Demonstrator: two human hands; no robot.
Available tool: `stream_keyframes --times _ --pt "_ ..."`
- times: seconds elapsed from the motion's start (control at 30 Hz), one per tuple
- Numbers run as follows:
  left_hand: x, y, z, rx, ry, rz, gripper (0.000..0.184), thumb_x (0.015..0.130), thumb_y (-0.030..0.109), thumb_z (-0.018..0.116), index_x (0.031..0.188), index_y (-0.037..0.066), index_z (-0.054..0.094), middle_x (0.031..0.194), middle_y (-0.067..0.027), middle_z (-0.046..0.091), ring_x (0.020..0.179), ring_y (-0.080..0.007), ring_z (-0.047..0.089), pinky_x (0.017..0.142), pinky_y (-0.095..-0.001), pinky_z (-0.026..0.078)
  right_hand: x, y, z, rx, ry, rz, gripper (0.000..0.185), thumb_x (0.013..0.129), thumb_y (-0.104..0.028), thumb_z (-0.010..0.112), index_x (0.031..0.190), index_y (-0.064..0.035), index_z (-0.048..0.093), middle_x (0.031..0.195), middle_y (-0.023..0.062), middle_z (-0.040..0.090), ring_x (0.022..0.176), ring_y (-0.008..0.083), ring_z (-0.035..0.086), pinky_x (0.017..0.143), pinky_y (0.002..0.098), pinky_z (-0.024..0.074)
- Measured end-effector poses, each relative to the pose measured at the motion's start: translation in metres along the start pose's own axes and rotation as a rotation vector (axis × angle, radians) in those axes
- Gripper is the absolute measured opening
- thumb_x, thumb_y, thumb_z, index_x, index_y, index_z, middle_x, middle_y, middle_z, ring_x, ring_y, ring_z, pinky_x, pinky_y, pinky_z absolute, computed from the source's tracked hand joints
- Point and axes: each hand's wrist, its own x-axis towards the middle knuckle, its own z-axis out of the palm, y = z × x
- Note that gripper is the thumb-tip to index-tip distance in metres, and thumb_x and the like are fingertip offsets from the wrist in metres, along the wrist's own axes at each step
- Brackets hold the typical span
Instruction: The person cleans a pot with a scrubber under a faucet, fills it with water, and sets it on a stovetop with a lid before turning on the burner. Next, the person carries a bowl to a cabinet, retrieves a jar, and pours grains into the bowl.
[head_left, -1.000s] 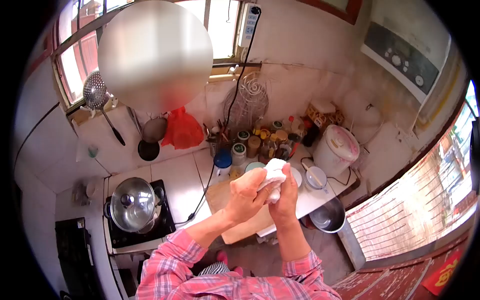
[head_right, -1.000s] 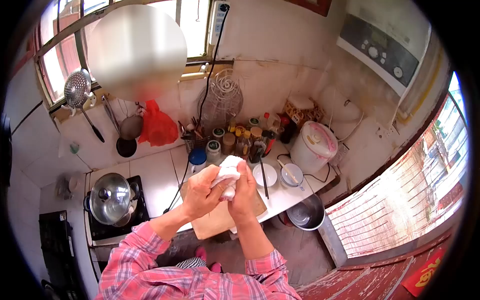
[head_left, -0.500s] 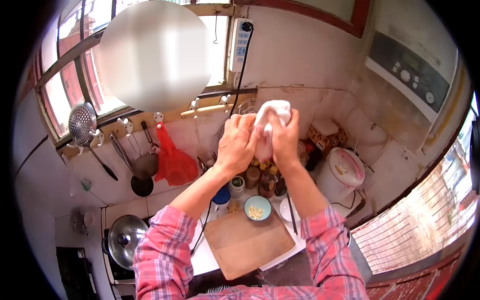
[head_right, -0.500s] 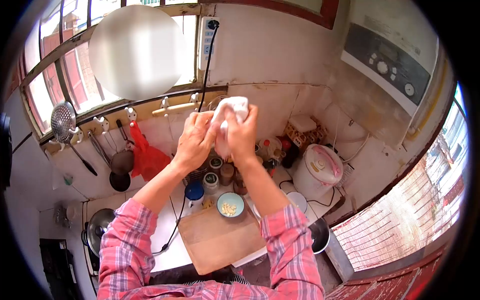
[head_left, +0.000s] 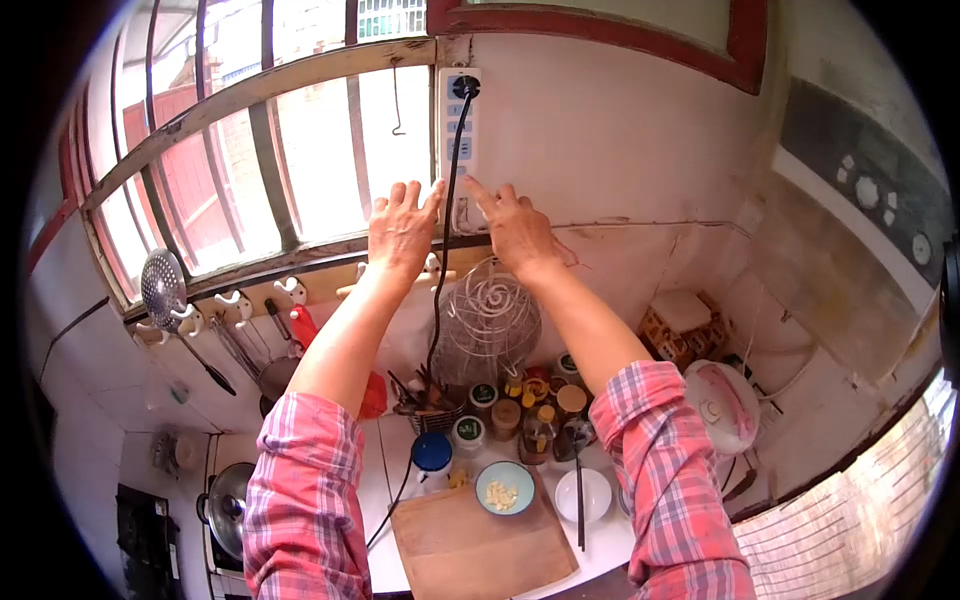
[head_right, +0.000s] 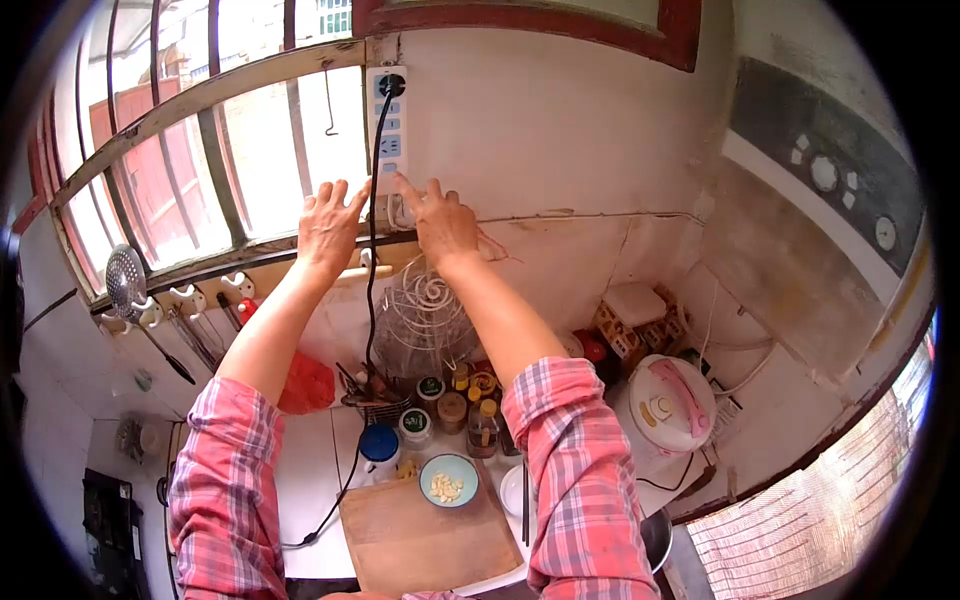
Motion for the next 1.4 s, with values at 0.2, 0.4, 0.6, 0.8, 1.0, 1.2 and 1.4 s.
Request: stream_keyframes --times 0.2,0.4,0.6,0.8,1.0,1.2,1.4 --pt "0.008 0.005 0.004 0.013 0.002 0.009 0.054 0.077 0.01 0.057 0.13 0.018 0.048 0.101 -0.0064 0.052 0.1 -0.0218 0.05 0.08 -0.0352 0.043 0.018 0.0 0.014 -0.077 0.036 -0.009 0.063 0.083 -0.009 0.05 0.139 -0.0328 0.033 0.1 0.0091 0.053 0.076 0.0283 0.06 0.057 0.0365 0.0544" --pt "0.017 0.006 0.013 0.081 0.084 0.066 0.042 0.074 0.01 0.059 0.116 0.011 0.056 0.096 -0.007 0.054 0.096 -0.0222 0.051 0.079 -0.0354 0.043 0.019 -0.003 0.01 -0.106 -0.087 0.021 0.069 0.083 -0.008 0.05 0.142 -0.0329 0.026 0.101 0.0121 0.053 0.079 0.0303 0.06 0.062 0.0383 0.055" --pt "0.019 0.008 0.01 0.133 0.049 0.098 0.033 0.074 0.012 0.059 0.107 0.009 0.061 0.094 -0.0057 0.055 0.095 -0.0209 0.051 0.08 -0.0345 0.042 0.019 -0.011 0.026 -0.34 0.034 0.034 0.063 0.084 -0.015 0.052 0.14 -0.0353 0.032 0.09 0.0062 0.054 0.071 0.0217 0.058 0.054 0.0299 0.0514" --pt "0.011 0.006 0.014 0.141 -0.005 0.023 0.049 0.078 0.014 0.056 0.126 0.016 0.053 0.096 -0.0054 0.056 0.096 -0.0214 0.051 0.08 -0.0355 0.042 0.025 -0.02 0.012 -0.265 -0.184 0.114 0.067 0.082 -0.013 0.053 0.143 -0.0271 0.028 0.096 0.0106 0.057 0.075 0.0273 0.063 0.062 0.0368 0.0541" --pt "-0.029 -0.007 -0.027 -0.005 -0.033 -0.082 0.037 0.075 0.006 0.057 0.11 0.013 0.062 0.099 -0.0079 0.055 0.1 -0.0238 0.051 0.08 -0.0359 0.044 -0.017 -0.023 -0.035 0.013 -0.205 0.055 0.068 0.077 -0.015 0.059 0.14 -0.0158 0.032 0.1 0.0144 0.059 0.082 0.0325 0.064 0.069 0.0418 0.0529" --pt "-0.118 0.014 -0.116 -0.652 -0.082 -0.301 0.023 0.081 0.014 0.06 0.102 0.007 0.065 0.095 -0.0116 0.056 0.097 -0.0284 0.053 0.081 -0.0379 0.045 -0.14 -0.024 -0.045 1.014 -0.169 0.331 0.034 0.081 -0.027 0.063 0.104 -0.0023 0.06 0.097 0.0163 0.065 0.085 0.0324 0.064 0.077 0.0366 0.0501" --pt "-0.262 0.083 -0.183 -1.315 -0.392 -0.525 0.026 0.08 0.016 0.066 0.101 0.001 0.063 0.096 -0.013 0.059 0.091 -0.0258 0.059 0.081 -0.0332 0.048 -0.269 -0.072 -0.096 1.526 -0.453 0.744 0.027 0.093 -0.025 0.052 0.102 -0.0002 0.057 0.093 0.0072 0.063 0.083 0.0118 0.059 0.075 0.026 0.0472"
